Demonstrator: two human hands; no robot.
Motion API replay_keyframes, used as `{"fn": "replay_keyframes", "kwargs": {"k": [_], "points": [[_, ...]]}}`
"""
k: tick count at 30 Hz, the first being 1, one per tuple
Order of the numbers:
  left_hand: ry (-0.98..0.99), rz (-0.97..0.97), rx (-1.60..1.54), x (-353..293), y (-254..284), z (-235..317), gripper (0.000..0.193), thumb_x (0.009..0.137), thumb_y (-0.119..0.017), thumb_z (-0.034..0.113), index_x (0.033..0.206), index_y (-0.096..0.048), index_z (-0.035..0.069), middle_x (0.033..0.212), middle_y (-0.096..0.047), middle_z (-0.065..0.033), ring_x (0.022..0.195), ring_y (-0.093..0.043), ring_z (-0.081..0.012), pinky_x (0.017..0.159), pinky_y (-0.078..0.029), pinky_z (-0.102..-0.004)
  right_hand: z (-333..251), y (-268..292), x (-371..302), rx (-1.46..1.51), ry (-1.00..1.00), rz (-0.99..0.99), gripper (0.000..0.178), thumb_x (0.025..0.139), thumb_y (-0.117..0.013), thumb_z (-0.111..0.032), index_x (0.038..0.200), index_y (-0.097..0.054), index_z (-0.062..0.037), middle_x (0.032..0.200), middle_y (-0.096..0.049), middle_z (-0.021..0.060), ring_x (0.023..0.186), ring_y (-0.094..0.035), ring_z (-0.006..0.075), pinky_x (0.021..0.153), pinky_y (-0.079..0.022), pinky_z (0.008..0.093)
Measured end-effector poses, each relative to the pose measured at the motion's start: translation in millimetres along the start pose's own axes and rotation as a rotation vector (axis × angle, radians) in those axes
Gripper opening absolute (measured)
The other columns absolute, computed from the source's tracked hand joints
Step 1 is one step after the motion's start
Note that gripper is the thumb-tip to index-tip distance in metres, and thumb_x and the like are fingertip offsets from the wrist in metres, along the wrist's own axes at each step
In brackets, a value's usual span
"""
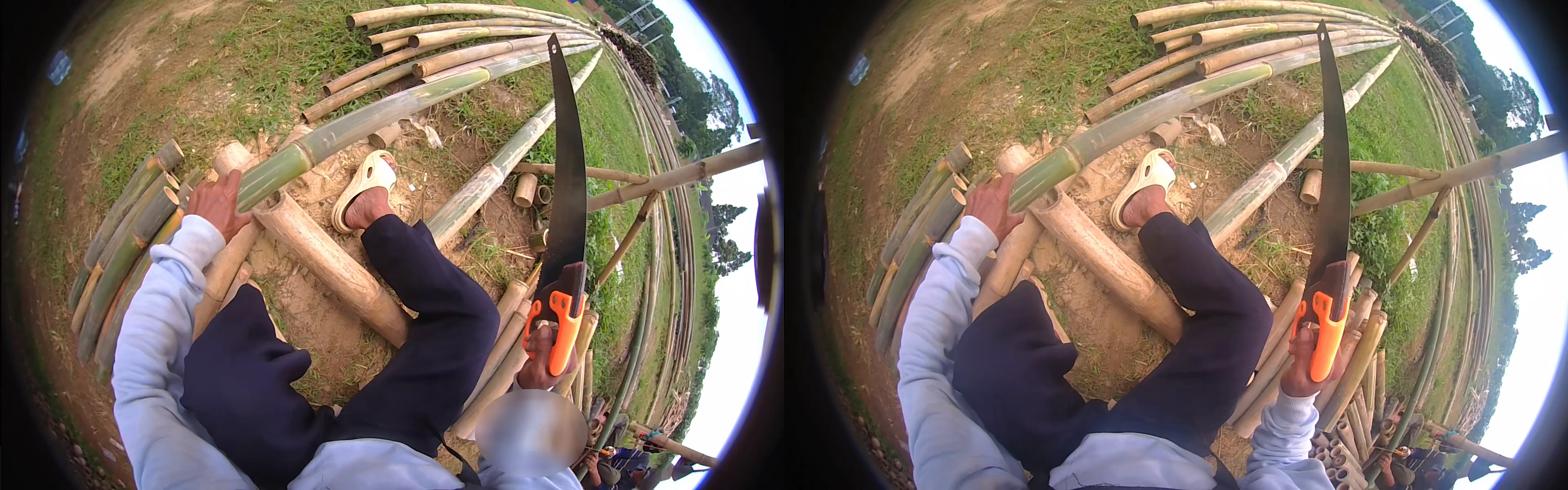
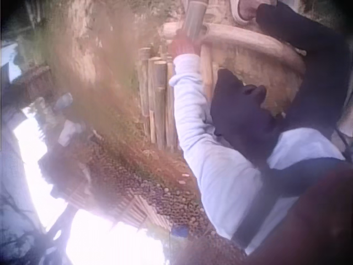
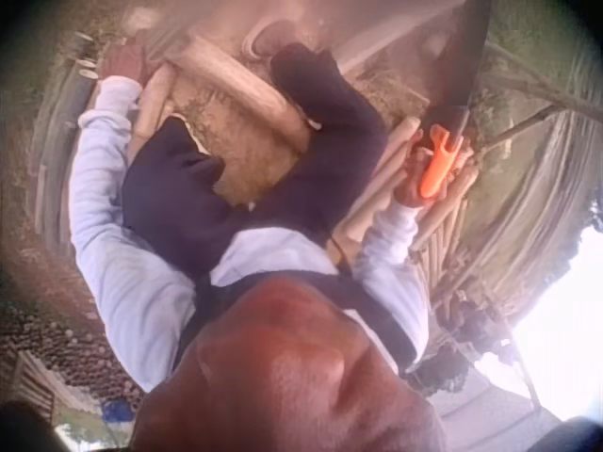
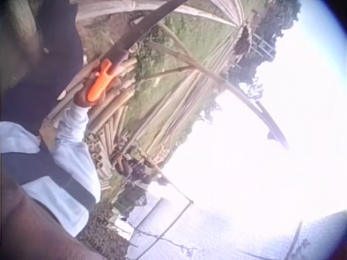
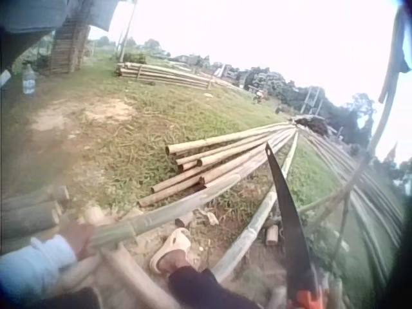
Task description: The person uses a hand saw to cut bamboo poles into shorter sections. They position each pole on a support, saw through it, and then move the cut piece aside to prepare the next one.
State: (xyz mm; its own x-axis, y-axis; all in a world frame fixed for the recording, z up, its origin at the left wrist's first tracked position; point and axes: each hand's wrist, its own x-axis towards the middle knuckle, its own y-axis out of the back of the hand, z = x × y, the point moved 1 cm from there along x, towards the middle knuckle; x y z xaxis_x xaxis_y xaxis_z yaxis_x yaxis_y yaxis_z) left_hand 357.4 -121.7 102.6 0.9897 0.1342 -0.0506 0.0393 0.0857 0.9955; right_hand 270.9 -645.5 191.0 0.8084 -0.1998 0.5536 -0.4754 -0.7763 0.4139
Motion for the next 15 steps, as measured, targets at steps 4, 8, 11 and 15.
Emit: {"fn": "replay_keyframes", "kwargs": {"k": [4,8,11,15], "points": [[-0.070,0.145,0.023,-92,0,-90,0.077,0.071,-0.087,0.029,0.134,-0.051,0.002,0.116,-0.065,-0.0190,0.110,-0.063,-0.0408,0.099,-0.048,-0.0503,-4,8,0,0.060,-0.191,0.070,0.007,0.096,-0.066,-0.004,0.096,-0.066,0.0028,0.067,-0.063,0.0067,0.057,-0.058,0.0131,0.058,-0.048,0.0273],[0.029,-0.003,0.145,-208,-10,-185,0.090,0.067,-0.089,0.028,0.143,-0.048,0.003,0.124,-0.063,-0.0187,0.118,-0.060,-0.0390,0.106,-0.044,-0.0498,-3,2,-1,0.105,-0.160,0.098,0.009,0.097,-0.066,-0.005,0.091,-0.064,0.0007,0.066,-0.061,0.0051,0.058,-0.059,0.0126,0.058,-0.051,0.0298],[0.207,-0.155,0.162,-286,-16,-253,0.098,0.065,-0.091,0.026,0.148,-0.044,0.005,0.138,-0.059,-0.0196,0.132,-0.054,-0.0375,0.116,-0.038,-0.0483,-3,-10,1,0.212,-0.146,0.096,0.005,0.098,-0.066,-0.003,0.097,-0.064,0.0011,0.064,-0.056,0.0024,0.057,-0.054,0.0107,0.056,-0.047,0.0254],[0.415,-0.175,0.239,-414,-44,-333,0.102,0.065,-0.091,0.021,0.152,-0.040,0.010,0.145,-0.054,-0.0175,0.139,-0.049,-0.0340,0.119,-0.033,-0.0487,-7,-19,-3,0.185,-0.117,-0.023,0.015,0.098,-0.065,-0.002,0.113,-0.061,0.0016,0.067,-0.057,0.0015,0.059,-0.055,0.0080,0.054,-0.045,0.0224]]}}
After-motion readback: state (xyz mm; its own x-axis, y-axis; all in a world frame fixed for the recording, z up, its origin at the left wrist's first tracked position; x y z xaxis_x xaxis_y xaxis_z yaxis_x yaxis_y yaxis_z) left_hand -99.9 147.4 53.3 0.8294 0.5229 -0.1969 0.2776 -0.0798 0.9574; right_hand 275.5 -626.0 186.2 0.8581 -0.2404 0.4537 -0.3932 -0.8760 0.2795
